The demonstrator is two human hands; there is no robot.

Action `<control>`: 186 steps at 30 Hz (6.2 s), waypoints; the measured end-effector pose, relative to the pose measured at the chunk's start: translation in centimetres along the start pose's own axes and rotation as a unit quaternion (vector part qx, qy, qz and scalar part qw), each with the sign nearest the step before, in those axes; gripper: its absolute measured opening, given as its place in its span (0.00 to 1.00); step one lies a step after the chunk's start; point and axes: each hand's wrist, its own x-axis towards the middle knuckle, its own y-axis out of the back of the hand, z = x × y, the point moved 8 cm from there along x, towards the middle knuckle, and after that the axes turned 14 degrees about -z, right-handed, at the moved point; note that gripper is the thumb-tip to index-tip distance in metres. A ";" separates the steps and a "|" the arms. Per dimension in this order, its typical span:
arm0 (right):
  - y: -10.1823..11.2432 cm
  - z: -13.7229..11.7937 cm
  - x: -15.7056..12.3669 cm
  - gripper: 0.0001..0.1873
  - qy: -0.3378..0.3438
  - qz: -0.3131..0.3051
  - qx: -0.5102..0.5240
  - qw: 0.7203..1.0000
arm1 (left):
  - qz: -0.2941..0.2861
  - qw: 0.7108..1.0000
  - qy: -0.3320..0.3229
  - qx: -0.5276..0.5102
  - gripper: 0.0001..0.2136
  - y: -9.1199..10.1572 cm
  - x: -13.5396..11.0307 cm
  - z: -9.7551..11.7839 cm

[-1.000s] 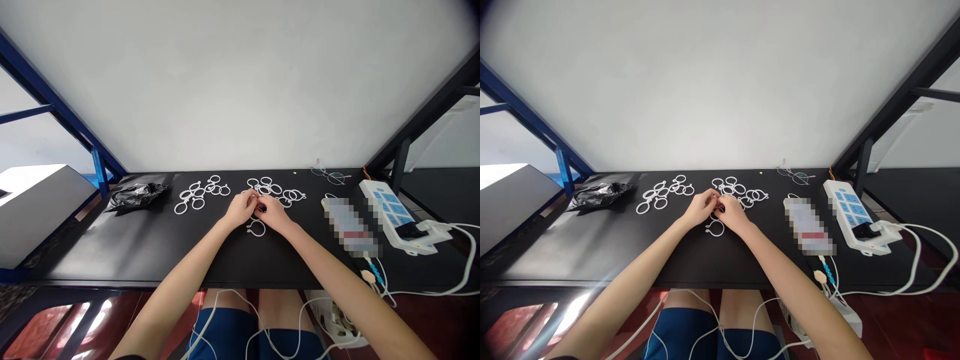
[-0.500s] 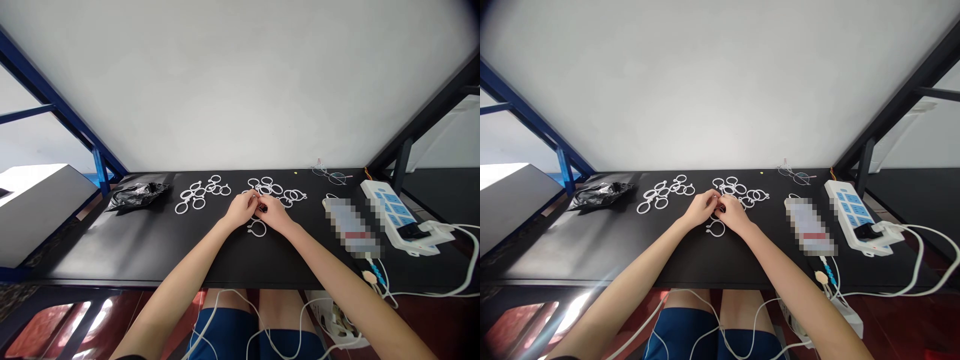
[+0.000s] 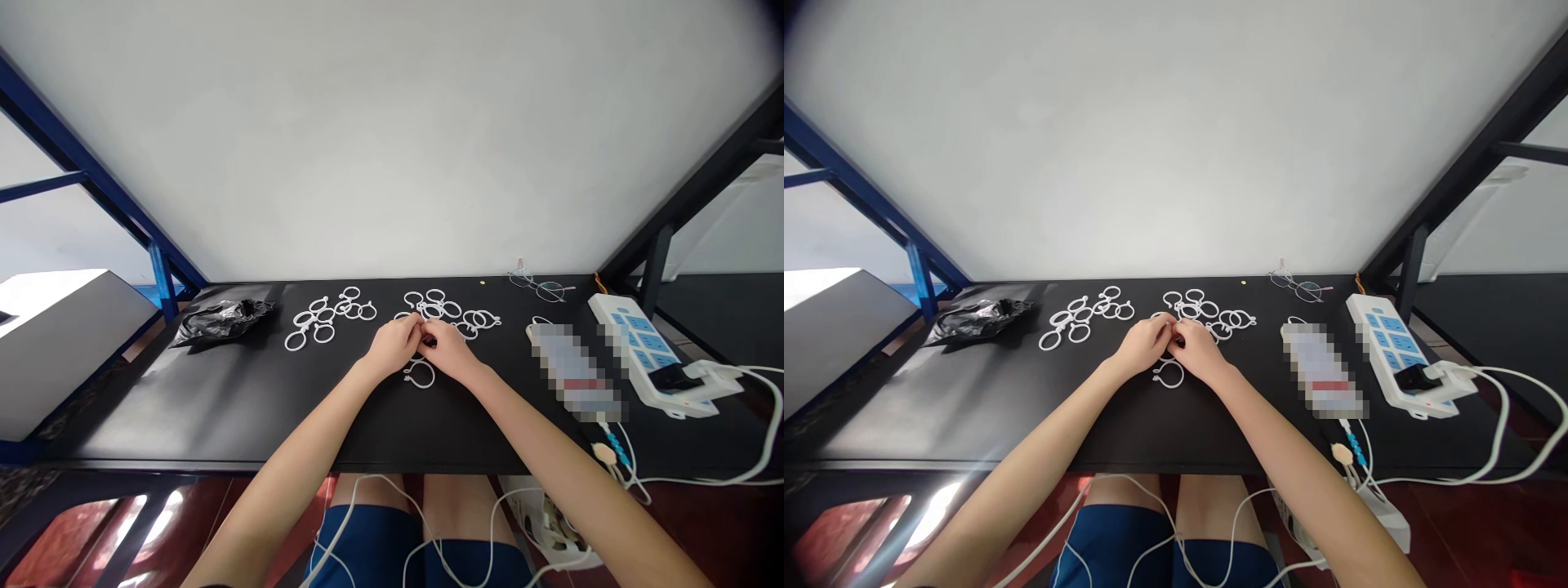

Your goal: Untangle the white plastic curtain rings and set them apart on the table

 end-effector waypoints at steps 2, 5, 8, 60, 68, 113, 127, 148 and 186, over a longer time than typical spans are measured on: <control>0.0 -0.1 0.0 0.07 0.004 0.000 -0.004 1.000 | -0.002 1.000 0.001 0.006 0.11 0.0 0.0 0.1; 0.1 -0.2 0.0 0.07 0.005 0.000 -0.015 1.000 | -0.008 1.000 0.006 0.013 0.10 0.0 0.1 0.1; 0.1 -0.2 0.0 0.06 0.007 -0.002 -0.012 1.000 | -0.015 1.000 0.010 0.013 0.10 -0.1 0.1 0.1; -0.1 0.2 0.0 0.05 0.007 -0.002 -0.006 1.000 | -0.008 1.000 0.006 0.016 0.10 -0.1 0.0 0.2; -0.1 0.2 0.0 0.05 0.007 0.000 -0.014 1.000 | -0.011 1.000 0.007 0.021 0.10 -0.1 0.1 0.2; 0.0 0.0 0.0 0.05 0.000 -0.006 -0.010 1.000 | -0.020 0.999 0.010 0.042 0.10 -0.1 0.0 0.3; 0.0 0.0 0.0 0.05 0.001 -0.005 -0.011 1.000 | -0.022 0.998 0.011 0.051 0.09 -0.1 -0.1 0.5; 0.0 -0.1 0.1 0.07 0.000 -0.017 -0.022 1.000 | -0.033 0.997 0.016 0.071 0.10 -0.2 0.0 0.5; -0.2 0.0 0.1 0.06 -0.003 -0.022 -0.033 0.999 | -0.042 0.996 0.022 0.078 0.10 -0.3 -0.1 0.6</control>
